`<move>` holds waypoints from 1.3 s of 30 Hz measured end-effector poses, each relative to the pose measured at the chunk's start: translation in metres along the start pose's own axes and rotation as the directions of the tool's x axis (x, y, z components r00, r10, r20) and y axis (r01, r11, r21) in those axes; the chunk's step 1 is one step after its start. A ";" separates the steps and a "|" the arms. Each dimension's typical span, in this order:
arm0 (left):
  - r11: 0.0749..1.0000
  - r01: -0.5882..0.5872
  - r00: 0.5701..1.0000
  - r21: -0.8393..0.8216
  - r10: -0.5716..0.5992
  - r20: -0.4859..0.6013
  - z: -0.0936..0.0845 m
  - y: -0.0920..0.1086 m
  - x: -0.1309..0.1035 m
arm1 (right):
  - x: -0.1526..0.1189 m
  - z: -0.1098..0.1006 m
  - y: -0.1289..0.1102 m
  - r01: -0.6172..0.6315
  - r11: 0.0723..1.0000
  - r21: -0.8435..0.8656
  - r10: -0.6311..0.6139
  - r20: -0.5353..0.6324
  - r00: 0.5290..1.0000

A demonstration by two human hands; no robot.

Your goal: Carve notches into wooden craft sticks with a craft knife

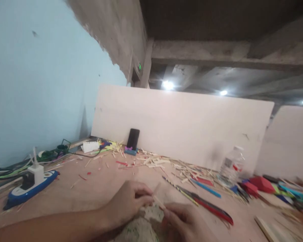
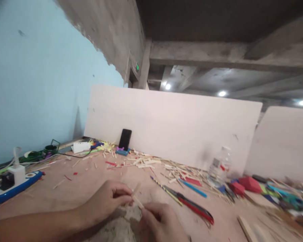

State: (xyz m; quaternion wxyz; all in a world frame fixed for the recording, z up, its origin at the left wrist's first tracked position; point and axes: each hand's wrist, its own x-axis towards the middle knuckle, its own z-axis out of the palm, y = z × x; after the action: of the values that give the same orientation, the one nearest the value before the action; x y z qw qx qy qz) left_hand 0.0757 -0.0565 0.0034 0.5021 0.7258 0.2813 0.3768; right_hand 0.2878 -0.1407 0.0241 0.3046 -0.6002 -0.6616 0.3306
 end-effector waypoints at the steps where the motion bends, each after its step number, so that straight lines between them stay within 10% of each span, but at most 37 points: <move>1: 1.000 0.006 1.000 -0.008 -0.006 0.006 -0.001 0.003 -0.001 | 0.000 0.002 0.001 -0.026 0.999 0.037 0.025 0.015 1.000; 23: 0.962 0.178 0.980 -0.209 -0.154 0.127 -0.013 0.021 -0.011 | -0.005 -0.005 -0.016 -0.116 0.843 0.525 -0.001 0.218 0.976; 31: 0.984 0.178 0.967 0.012 -0.177 0.182 -0.013 0.024 -0.013 | -0.003 -0.005 -0.015 -0.097 0.931 0.352 0.021 0.213 0.977; 39: 0.938 0.110 0.922 0.330 -0.220 0.320 -0.021 0.019 -0.016 | 0.005 -0.024 -0.007 0.094 0.964 -0.247 -0.091 0.023 0.996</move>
State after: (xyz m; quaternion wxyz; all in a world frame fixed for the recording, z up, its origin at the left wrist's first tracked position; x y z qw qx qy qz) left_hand 0.0501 -0.0651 0.0213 0.4560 0.8236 0.3027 0.1487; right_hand 0.3023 -0.1347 0.0446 0.2385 -0.5999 -0.7269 0.2342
